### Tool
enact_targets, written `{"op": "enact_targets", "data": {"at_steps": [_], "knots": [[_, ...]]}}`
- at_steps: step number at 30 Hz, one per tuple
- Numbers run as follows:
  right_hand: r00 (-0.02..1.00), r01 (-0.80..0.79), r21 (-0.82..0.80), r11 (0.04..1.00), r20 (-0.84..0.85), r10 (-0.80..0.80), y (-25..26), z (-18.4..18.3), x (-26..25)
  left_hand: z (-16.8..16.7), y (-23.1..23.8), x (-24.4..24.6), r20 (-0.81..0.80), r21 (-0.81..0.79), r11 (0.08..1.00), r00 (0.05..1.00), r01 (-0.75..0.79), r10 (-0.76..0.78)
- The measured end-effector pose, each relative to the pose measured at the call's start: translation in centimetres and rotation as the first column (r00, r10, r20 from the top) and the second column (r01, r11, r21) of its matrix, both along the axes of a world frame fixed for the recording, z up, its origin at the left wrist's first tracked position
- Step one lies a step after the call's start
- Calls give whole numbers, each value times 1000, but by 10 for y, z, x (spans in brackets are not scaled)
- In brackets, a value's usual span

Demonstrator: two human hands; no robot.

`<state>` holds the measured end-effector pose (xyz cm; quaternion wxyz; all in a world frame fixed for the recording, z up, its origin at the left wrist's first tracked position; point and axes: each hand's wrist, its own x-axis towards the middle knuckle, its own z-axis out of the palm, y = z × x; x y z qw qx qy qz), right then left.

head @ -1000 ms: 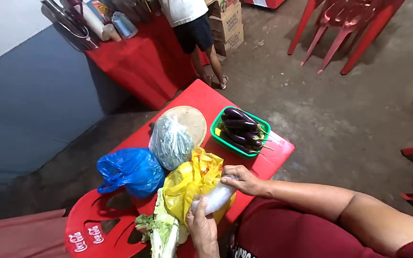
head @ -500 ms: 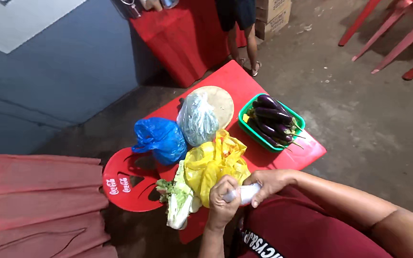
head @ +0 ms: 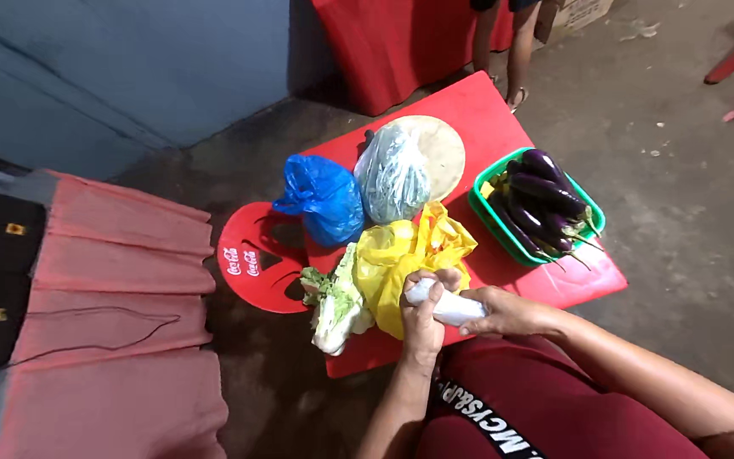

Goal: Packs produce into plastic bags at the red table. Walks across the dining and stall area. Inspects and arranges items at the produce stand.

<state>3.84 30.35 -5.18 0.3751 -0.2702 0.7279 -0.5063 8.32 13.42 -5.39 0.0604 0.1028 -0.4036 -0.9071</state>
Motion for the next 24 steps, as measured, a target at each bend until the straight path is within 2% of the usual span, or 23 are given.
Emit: {"op": "enact_targets", "data": {"at_steps": [4, 11, 13, 15, 16, 18, 20, 22, 24], "knots": [[1000, 15, -46, 999, -24, -16, 1, -10, 2, -5, 1, 1, 85, 73, 994, 994, -81, 75], [980, 13, -69, 998, -199, -26, -3, -22, 10, -3, 1, -4, 160, 256, 962, 986, -94, 53], [989, 28, -56, 998, -144, -36, -5, -21, 8, -2, -4, -8, 162, 216, 972, 985, -87, 52], [990, 61, -78, 995, -121, -70, -5, -16, 6, -1, -13, -11, 171, 77, 994, 983, -83, 69], [978, 104, -109, 989, -170, -122, -6, -13, 6, -1, -19, -10, 173, -16, 998, 983, -63, 65], [889, 226, -180, 957, -363, -278, -9, -7, 7, -3, -25, -6, 170, -138, 990, 985, 6, 17], [715, 306, -183, 934, -604, -353, -17, -2, 3, 6, -22, 0, 202, -185, 983, 979, 13, 25], [535, 296, -163, 941, -788, -304, -26, -7, 0, 16, -14, 7, 243, -107, 994, 970, 29, -3], [517, 153, -68, 986, -845, -138, -30, -10, 6, 23, -11, 9, 269, -8, 1000, 963, 24, -21]]}}
